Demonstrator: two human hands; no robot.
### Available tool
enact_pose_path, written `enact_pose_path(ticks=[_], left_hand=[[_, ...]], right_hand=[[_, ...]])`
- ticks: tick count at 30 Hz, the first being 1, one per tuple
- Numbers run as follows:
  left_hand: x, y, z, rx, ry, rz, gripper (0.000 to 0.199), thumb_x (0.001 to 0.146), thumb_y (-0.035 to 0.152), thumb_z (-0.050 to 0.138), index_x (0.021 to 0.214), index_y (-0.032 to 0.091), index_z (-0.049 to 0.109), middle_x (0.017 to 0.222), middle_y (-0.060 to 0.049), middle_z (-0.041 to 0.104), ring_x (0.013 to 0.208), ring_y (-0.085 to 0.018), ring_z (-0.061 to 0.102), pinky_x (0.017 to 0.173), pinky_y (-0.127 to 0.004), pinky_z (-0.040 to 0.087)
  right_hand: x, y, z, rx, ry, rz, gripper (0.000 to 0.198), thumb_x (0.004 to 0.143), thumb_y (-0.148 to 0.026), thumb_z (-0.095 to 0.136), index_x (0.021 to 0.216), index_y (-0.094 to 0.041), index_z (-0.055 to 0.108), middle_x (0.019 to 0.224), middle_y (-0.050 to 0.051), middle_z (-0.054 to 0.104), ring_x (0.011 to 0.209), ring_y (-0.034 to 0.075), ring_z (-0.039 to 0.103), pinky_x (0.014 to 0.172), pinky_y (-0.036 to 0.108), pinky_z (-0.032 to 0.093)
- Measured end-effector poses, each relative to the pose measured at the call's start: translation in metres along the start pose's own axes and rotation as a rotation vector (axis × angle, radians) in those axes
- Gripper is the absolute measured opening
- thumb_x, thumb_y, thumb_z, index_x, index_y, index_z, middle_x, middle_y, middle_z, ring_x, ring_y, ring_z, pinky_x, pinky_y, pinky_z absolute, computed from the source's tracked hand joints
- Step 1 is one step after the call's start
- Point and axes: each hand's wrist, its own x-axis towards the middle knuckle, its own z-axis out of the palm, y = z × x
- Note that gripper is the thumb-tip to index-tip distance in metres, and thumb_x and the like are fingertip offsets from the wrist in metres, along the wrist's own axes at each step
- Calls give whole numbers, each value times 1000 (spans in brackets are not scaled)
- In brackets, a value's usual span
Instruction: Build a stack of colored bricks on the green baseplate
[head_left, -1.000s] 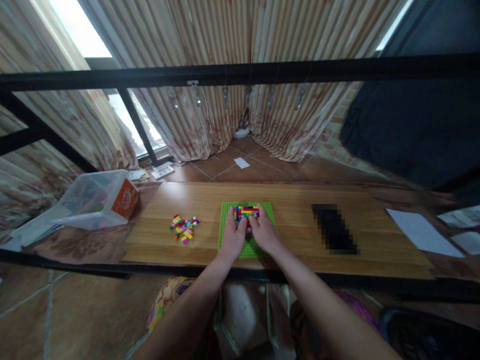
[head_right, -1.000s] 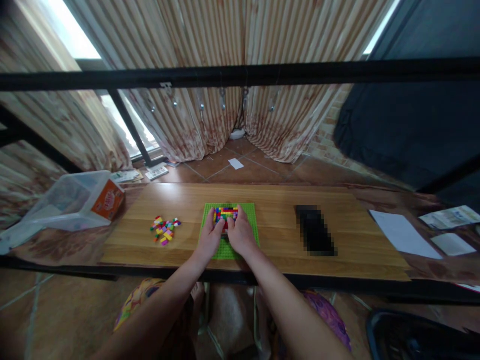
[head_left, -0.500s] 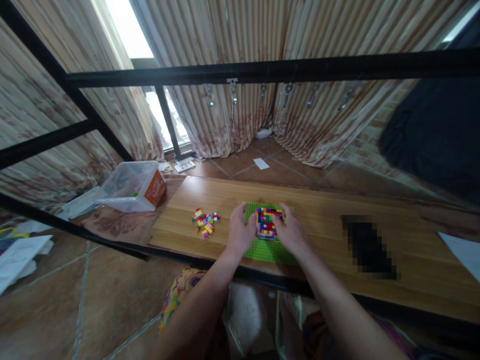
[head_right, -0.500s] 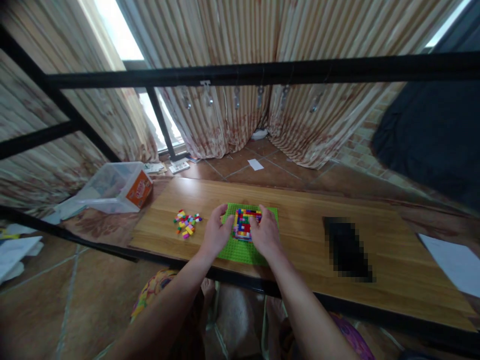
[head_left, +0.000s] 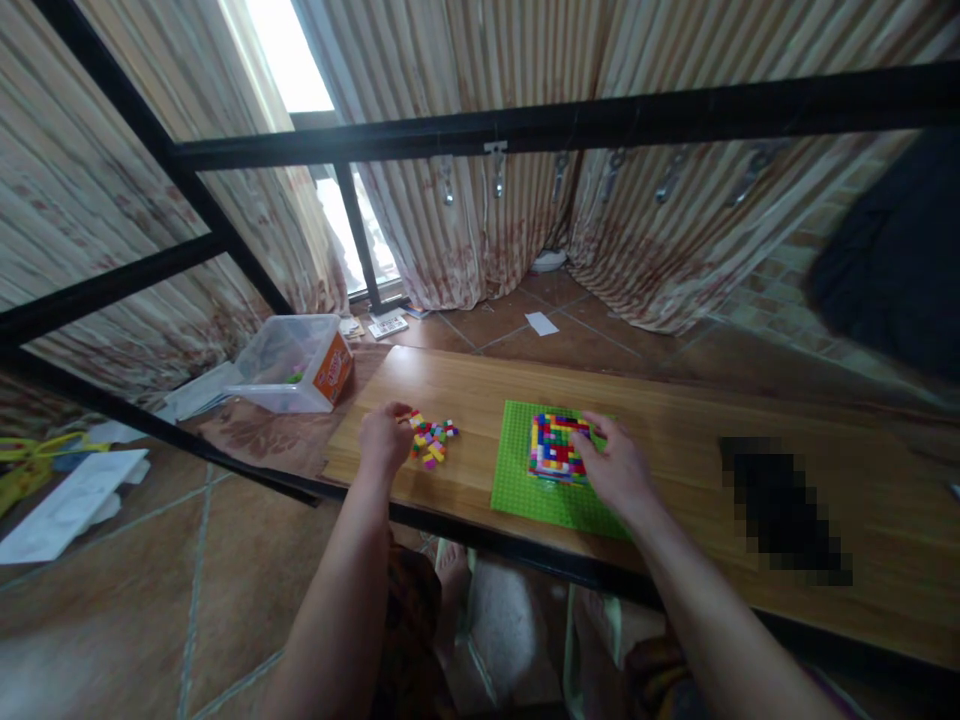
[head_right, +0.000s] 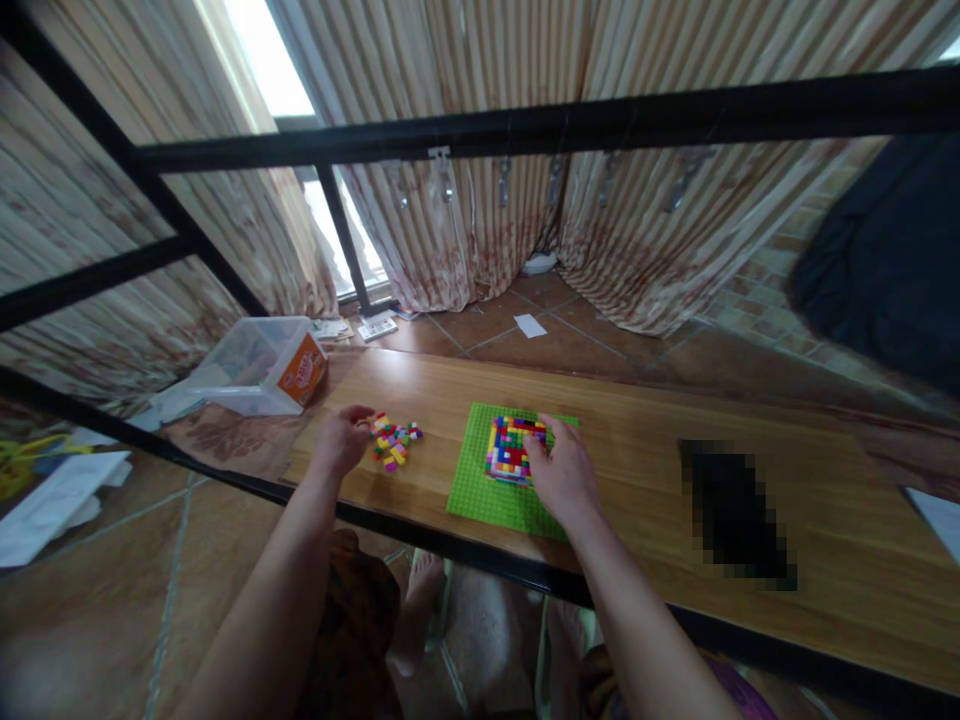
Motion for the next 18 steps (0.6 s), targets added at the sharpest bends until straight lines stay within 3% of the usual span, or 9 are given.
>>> enact_pose_path(ticks=[7, 12, 18], left_hand=[[-15, -34, -16, 12, -255, -12, 13, 74, 24, 66, 80, 18, 76, 80, -4, 77, 78, -20, 68, 66, -24, 46], [-19, -25, -9, 68, -298, -5, 14, 74, 31, 69, 78, 19, 74, 76, -3, 74, 74, -19, 66, 61, -25, 40], [-19, -13, -4, 144, -286, 24, 15, 77, 23, 63, 83, 20, 76, 79, -6, 74, 77, -21, 66, 66, -27, 42]], right_hand=[[1, 0, -2, -23, 3, -59, 39, 83, -42, 52, 108, -17, 70, 110, 15, 68, 97, 28, 64, 90, 46, 50], [1, -5, -1, -46, -9, -56, 40, 82, -41, 52, 108, -16, 71, 110, 15, 68, 99, 27, 64, 93, 47, 49], [1, -6, 1, -33, -19, -74, 41, 83, -40, 52, 109, -14, 70, 111, 17, 66, 104, 29, 62, 97, 49, 48]])
